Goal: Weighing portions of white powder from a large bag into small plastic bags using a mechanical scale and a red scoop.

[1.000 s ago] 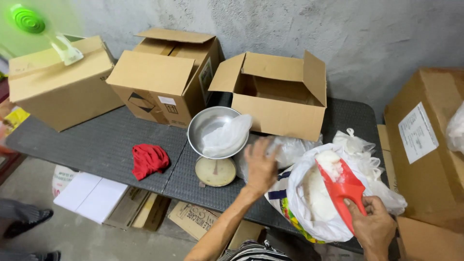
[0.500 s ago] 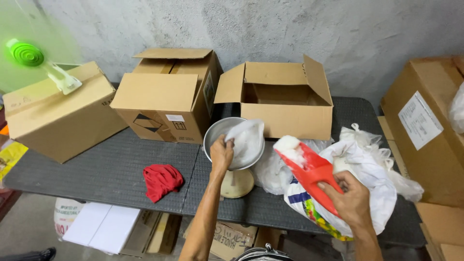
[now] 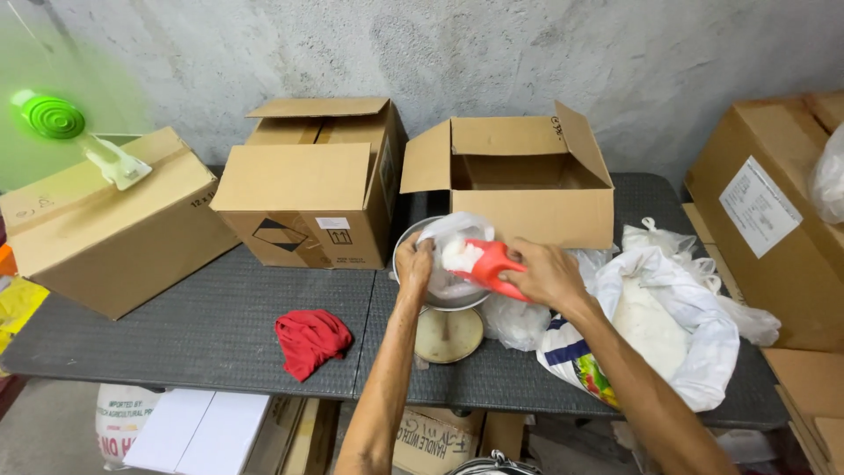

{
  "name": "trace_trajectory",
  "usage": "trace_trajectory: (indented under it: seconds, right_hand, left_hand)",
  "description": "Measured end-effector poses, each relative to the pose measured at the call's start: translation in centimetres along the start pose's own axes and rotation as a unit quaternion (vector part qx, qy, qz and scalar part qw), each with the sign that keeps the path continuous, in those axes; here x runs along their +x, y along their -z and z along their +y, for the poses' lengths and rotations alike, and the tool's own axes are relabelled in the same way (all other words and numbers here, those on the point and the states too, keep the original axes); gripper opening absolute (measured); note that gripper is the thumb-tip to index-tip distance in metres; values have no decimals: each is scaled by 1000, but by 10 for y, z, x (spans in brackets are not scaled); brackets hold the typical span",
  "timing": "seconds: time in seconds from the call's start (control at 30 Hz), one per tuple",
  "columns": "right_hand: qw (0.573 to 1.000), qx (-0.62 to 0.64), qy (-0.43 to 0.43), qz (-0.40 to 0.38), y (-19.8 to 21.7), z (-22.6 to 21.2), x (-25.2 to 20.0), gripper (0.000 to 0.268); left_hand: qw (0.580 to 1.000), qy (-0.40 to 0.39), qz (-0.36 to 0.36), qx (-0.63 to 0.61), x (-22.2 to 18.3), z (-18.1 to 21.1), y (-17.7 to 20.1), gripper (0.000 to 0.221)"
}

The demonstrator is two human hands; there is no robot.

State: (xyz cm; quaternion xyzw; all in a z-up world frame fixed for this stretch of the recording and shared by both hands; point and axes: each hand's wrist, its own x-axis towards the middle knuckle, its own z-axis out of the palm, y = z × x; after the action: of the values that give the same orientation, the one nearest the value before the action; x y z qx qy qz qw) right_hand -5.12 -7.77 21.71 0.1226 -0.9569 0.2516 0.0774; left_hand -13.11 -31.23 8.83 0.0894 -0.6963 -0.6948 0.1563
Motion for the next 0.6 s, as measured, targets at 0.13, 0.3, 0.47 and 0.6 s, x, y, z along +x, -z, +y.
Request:
trace_trajectory:
  seconds: [0.13,0.3,0.47,0.6]
  right_hand:
    - [991,-78,105,3,-4,-14,40,34]
    - [930,-226,286,-45,-14,-48,81,19]
    - [886,-324,325,-56,-8,-77,96,14]
    - [884,-314,345,-37,-1,-81,99,12]
  left_hand:
    - [1000,8,20,-15,5,0,3,31]
    - [988,71,15,-135,14,-12,11,25]
    - [978,105,39,-176,24,-22,16,23]
    - [976,109,44,-183,27,-34,18,22]
